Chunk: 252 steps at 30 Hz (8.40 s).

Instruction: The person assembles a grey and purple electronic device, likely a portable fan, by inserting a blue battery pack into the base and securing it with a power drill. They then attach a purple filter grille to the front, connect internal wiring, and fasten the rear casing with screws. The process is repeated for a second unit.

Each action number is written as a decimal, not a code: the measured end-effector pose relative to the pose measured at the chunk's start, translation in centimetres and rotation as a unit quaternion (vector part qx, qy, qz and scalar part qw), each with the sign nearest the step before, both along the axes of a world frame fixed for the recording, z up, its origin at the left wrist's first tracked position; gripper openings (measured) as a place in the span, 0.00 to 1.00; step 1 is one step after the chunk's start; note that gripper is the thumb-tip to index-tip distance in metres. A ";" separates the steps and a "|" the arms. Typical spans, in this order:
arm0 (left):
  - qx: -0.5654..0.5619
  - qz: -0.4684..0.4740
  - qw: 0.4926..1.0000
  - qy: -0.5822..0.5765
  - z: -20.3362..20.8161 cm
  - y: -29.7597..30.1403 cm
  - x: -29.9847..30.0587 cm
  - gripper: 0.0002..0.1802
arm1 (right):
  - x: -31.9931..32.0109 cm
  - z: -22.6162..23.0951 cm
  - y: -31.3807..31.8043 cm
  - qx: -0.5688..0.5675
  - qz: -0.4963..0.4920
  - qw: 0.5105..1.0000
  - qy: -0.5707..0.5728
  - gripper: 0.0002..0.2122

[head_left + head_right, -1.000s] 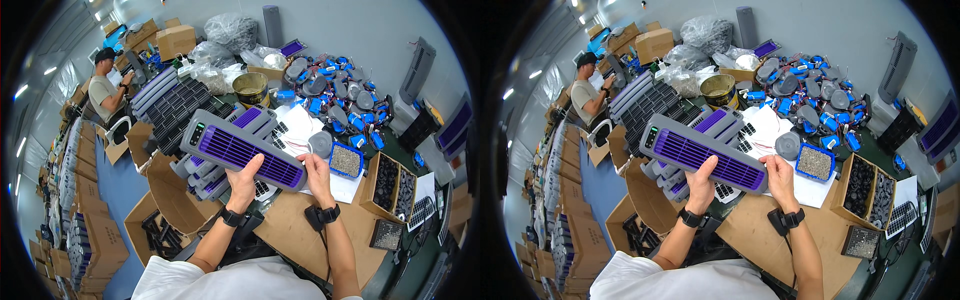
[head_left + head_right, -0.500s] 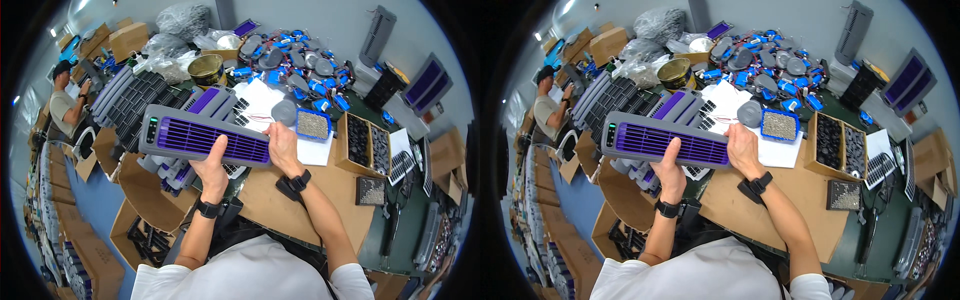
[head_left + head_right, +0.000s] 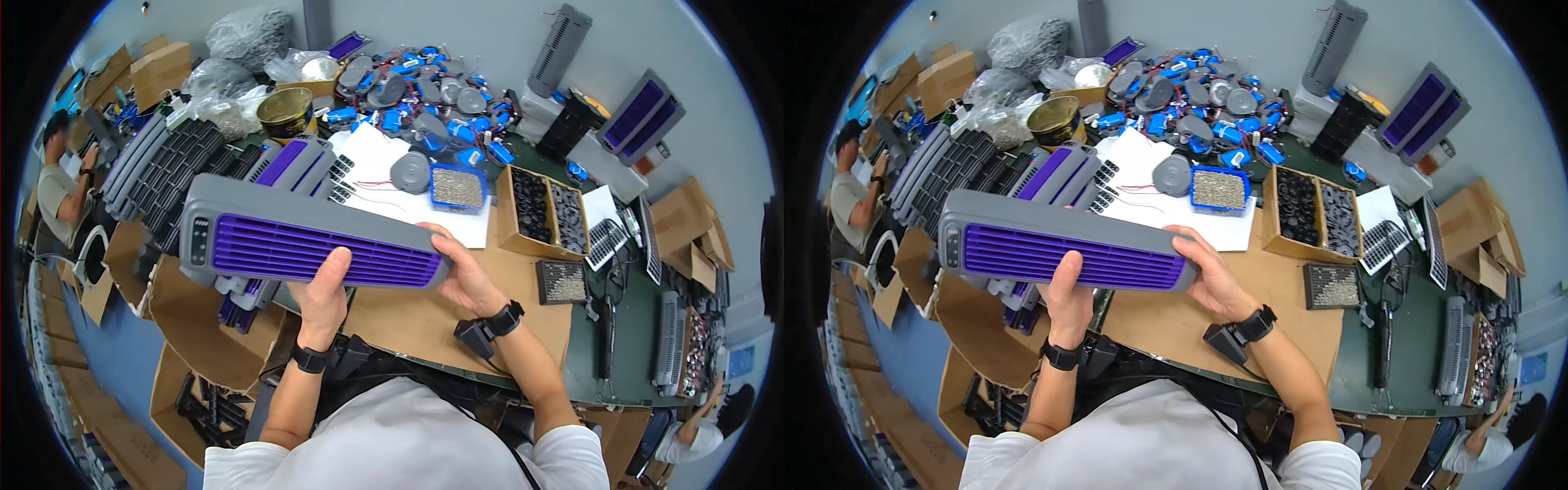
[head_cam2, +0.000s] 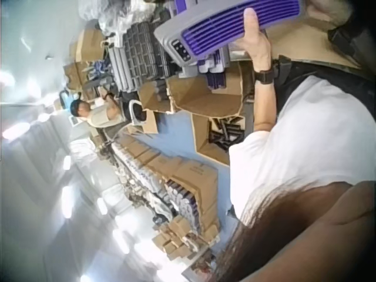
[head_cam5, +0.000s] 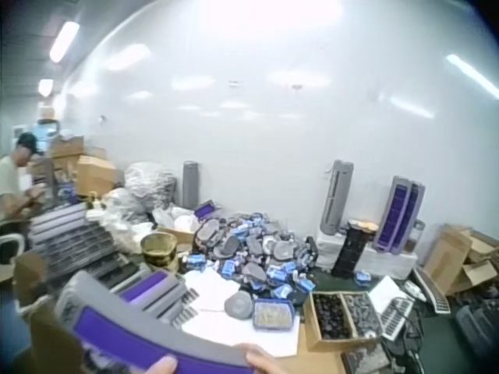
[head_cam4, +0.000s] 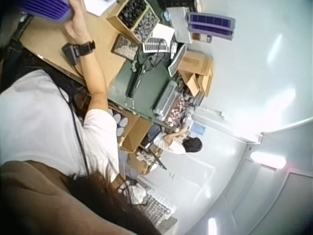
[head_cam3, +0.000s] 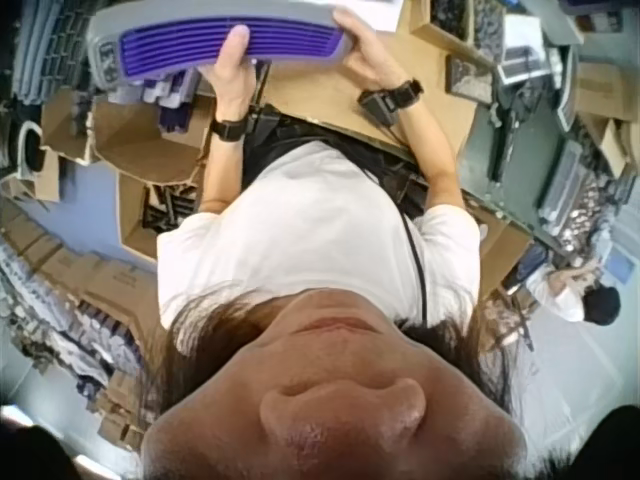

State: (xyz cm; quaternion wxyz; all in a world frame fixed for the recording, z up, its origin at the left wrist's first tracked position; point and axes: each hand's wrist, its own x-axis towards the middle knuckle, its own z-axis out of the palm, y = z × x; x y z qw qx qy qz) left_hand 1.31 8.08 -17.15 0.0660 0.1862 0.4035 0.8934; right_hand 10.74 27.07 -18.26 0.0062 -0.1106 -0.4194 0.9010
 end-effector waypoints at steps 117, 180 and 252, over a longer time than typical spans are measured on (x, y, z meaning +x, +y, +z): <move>-0.391 -0.197 0.696 0.569 -0.6 1.9 -3.8 0.24 | 12.5 13.9 6.2 0.876 0.069 0.474 -0.059 0.31; -0.383 -0.021 0.864 0.326 -5.4 -1.9 -1.1 0.11 | -6.4 3.4 3.1 0.704 0.152 0.669 0.182 0.12; -0.539 -0.068 0.675 0.499 -3.0 21.8 -10.9 0.07 | 5.0 4.1 8.8 0.664 0.058 0.745 -0.014 0.05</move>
